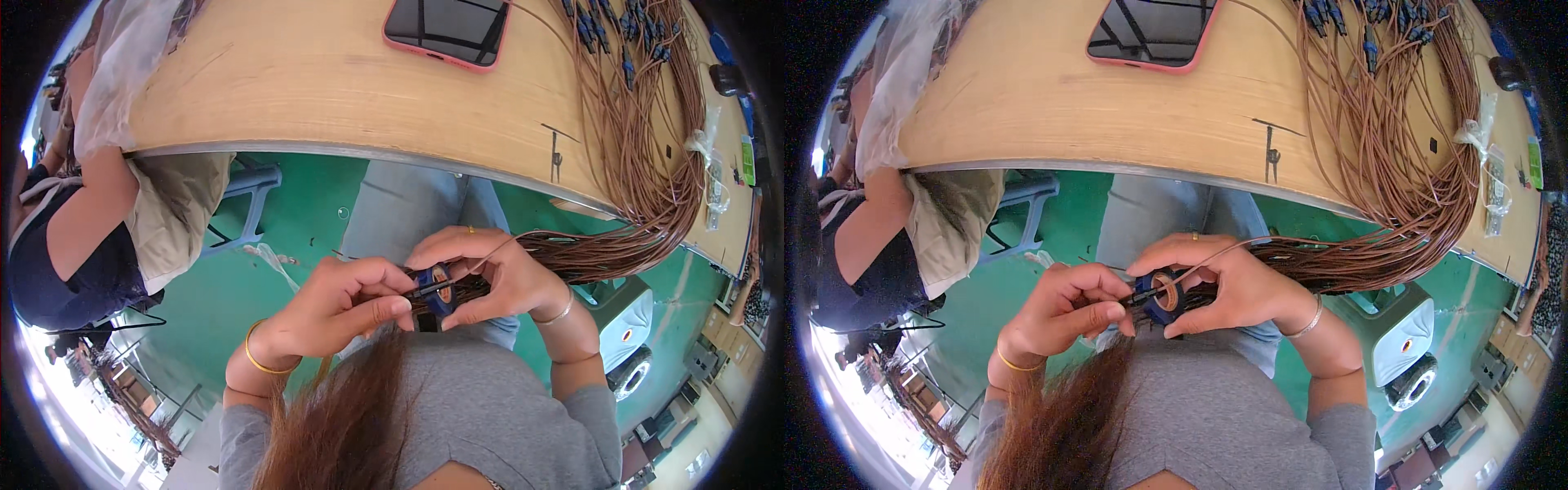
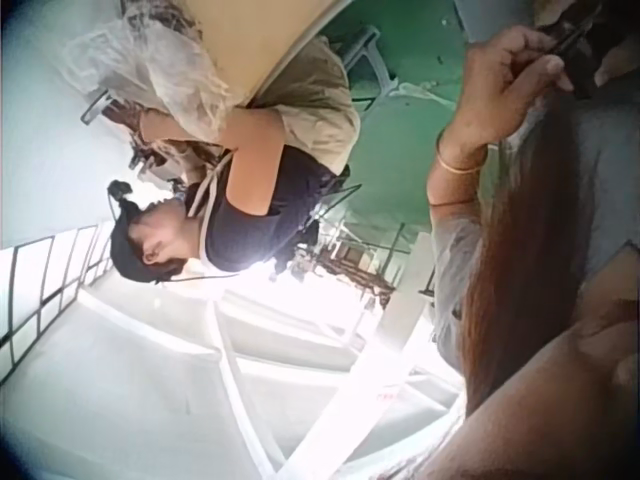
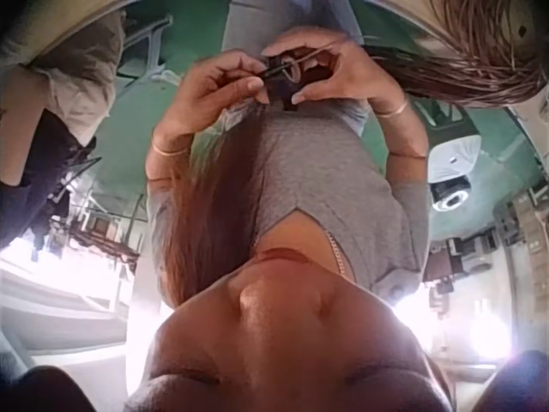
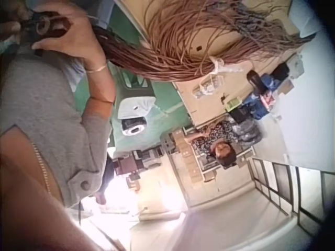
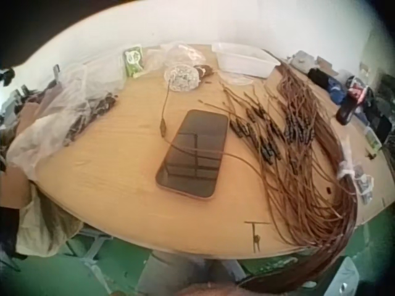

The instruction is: The person wraps tape around individual wire connectors in a cable bundle by hand.

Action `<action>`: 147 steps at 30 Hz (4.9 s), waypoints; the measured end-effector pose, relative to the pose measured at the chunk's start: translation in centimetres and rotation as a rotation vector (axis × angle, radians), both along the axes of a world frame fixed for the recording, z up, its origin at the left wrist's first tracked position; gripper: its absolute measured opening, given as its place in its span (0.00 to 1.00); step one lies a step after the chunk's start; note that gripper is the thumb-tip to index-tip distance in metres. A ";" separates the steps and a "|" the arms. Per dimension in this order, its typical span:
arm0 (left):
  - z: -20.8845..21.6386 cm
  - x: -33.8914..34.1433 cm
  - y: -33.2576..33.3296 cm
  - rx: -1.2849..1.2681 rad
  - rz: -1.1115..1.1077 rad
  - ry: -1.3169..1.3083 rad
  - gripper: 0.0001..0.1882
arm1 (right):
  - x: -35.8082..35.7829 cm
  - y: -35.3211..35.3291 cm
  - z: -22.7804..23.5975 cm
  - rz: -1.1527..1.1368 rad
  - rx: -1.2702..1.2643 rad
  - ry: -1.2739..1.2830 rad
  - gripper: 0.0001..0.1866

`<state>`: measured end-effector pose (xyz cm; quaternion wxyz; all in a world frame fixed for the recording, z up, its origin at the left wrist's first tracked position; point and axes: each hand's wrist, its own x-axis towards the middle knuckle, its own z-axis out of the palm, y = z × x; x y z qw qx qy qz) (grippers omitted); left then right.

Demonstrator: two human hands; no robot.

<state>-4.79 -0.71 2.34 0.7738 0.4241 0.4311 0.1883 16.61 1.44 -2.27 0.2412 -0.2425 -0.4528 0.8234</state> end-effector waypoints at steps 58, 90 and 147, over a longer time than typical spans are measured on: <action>-1.3 2.3 -2.1 1.237 -0.175 0.677 0.17 | -0.1 -4.6 3.1 -0.268 -0.397 0.074 0.28; 0.6 1.4 -1.4 0.694 -0.135 0.324 0.06 | -0.8 -0.2 -0.6 -0.192 0.619 -0.073 0.22; 1.5 1.3 0.2 0.245 -0.176 0.050 0.07 | -0.1 -2.6 0.4 -0.357 0.795 -0.129 0.21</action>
